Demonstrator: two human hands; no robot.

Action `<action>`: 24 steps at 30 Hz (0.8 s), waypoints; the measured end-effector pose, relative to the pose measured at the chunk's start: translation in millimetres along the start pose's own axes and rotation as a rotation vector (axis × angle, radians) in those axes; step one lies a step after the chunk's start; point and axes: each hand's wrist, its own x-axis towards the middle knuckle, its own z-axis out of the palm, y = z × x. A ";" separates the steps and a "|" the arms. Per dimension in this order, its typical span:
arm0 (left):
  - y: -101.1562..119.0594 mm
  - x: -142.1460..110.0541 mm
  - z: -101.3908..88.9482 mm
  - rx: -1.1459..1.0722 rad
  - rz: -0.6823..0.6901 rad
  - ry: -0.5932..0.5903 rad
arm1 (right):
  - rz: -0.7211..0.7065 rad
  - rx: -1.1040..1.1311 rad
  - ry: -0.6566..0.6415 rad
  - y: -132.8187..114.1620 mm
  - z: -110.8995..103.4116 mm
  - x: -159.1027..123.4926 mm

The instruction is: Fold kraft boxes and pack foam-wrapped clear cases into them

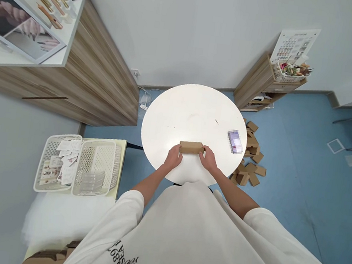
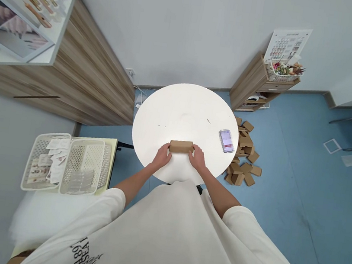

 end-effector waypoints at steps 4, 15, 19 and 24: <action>-12.9 -24.3 14.5 -0.004 -0.013 -0.083 | 0.052 -0.008 -0.074 15.8 14.1 -19.6; -22.1 -43.7 29.2 -0.019 -0.077 -0.117 | 0.101 0.045 -0.097 23.4 30.4 -33.9; -18.5 -40.6 29.0 -0.083 -0.120 -0.110 | 0.120 0.061 -0.089 15.1 29.5 -29.9; -7.7 -39.0 31.3 -0.212 -0.182 -0.069 | 0.128 0.104 -0.084 3.1 21.1 -34.1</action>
